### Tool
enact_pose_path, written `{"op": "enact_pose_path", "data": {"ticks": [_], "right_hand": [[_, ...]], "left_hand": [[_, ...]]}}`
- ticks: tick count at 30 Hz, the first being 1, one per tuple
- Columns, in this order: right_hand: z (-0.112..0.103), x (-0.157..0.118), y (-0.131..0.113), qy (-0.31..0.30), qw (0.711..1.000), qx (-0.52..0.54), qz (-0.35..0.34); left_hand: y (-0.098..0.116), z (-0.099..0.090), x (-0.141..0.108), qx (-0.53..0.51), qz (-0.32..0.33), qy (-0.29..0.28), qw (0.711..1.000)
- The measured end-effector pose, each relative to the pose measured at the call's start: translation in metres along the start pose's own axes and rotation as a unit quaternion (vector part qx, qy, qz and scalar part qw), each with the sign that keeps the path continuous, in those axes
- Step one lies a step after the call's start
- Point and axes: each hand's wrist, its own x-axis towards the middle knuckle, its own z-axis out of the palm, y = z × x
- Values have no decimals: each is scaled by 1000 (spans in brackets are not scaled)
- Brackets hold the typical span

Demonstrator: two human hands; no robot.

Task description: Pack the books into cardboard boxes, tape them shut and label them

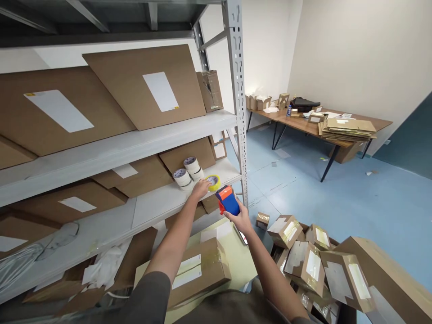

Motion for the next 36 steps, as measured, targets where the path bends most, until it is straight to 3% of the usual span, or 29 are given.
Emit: {"op": "enact_pose_path", "data": {"ticks": [4, 7, 10, 14, 17, 20, 24, 28, 36], "right_hand": [[-7, -3, 5, -4, 1000, -8, -3], [-15, -3, 5, -2, 999, -31, -12], [-22, 0, 1, 15, 998, -52, -27], [-20, 9, 0, 17, 995, -70, -65], [-5, 13, 5, -17, 995, -51, -82], [18, 12, 11, -92, 993, 2, -73], [44, -1, 10, -206, 975, 80, -22], [52, -18, 6, -269, 956, 115, 18], [50, -44, 1, -252, 955, 132, 79]], "left_hand": [[9, -2, -7, 9, 17, 6, 1000], [15, -17, -22, -3, 43, -1, 999], [15, -47, -52, -66, 95, -17, 993], [16, -100, -116, -174, 143, -77, 971], [25, -134, -163, -234, 155, -154, 947], [34, -153, -195, -303, 153, -223, 914], [32, -154, -214, -379, 130, -250, 881], [19, -142, -223, -435, 98, -248, 860], [15, -116, -230, -507, 44, -226, 831]]}}
